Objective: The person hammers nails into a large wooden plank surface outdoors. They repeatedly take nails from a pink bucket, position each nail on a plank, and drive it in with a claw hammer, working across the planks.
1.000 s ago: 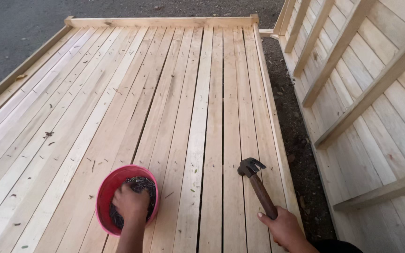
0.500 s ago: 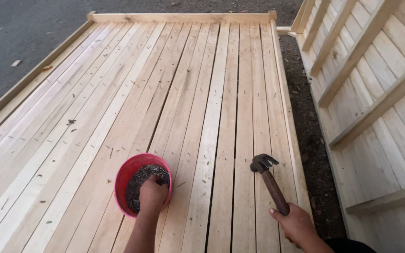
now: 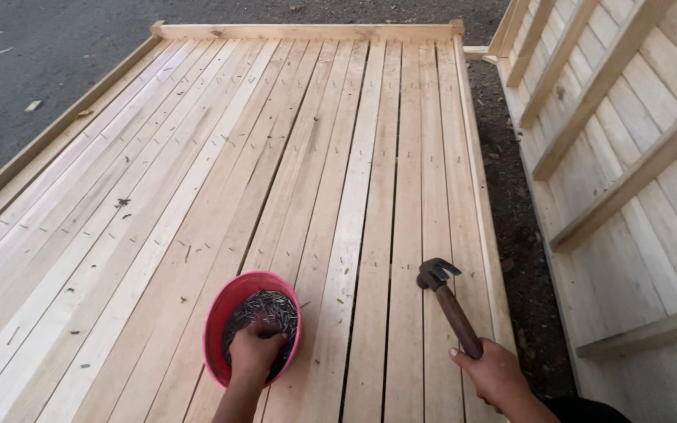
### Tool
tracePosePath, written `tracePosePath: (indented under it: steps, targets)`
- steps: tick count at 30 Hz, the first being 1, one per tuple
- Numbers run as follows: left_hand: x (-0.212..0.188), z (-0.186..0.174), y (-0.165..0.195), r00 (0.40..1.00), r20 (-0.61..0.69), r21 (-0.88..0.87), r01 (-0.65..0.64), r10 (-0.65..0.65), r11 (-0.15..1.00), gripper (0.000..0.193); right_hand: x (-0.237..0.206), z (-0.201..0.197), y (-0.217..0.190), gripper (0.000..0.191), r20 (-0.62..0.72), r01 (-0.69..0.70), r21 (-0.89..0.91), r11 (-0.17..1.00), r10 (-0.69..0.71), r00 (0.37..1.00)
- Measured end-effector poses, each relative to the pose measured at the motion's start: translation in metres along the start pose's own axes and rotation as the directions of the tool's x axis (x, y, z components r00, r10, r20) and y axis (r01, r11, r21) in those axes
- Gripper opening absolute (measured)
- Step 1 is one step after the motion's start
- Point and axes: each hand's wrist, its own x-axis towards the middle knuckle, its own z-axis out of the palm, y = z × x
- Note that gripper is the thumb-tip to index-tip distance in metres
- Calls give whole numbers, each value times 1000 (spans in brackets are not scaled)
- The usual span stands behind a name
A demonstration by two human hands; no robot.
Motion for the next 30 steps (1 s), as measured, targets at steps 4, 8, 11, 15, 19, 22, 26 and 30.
tracePosePath:
  steps: [4,8,11,15,19,22,26,30]
  targets:
    - [-2,3,3,994,-107,-29,-6,3,1000,28,-5,-5,-2,39,24,-36,-9,999,36,999]
    - [-4,1,9,984,-167,-64,-81,69,995,24,-13,-7,-7,39,27,-23,-69,997,25,999]
    - [-10,-1,13,979,-195,-98,-87,67,991,22,-18,-10,-10,41,27,-11,-83,996,13,1000]
    - [-16,0,15,962,-263,-101,-97,67,990,21,-24,-11,-12,41,24,-15,-82,997,17,1000]
    - [-16,1,11,950,-279,-68,-166,141,984,22,-26,-8,-13,41,-2,-28,-88,996,28,1000]
    - [-13,1,13,942,-298,-41,-174,154,984,25,-25,-6,-14,40,-11,-29,-50,998,29,1000]
    - [-13,0,21,920,-327,-25,-235,214,972,38,-23,-7,-13,42,-4,-17,-69,997,17,1000]
    - [-21,-3,28,936,-343,-158,-147,86,976,45,-20,-8,-14,42,15,-24,-96,995,25,1000]
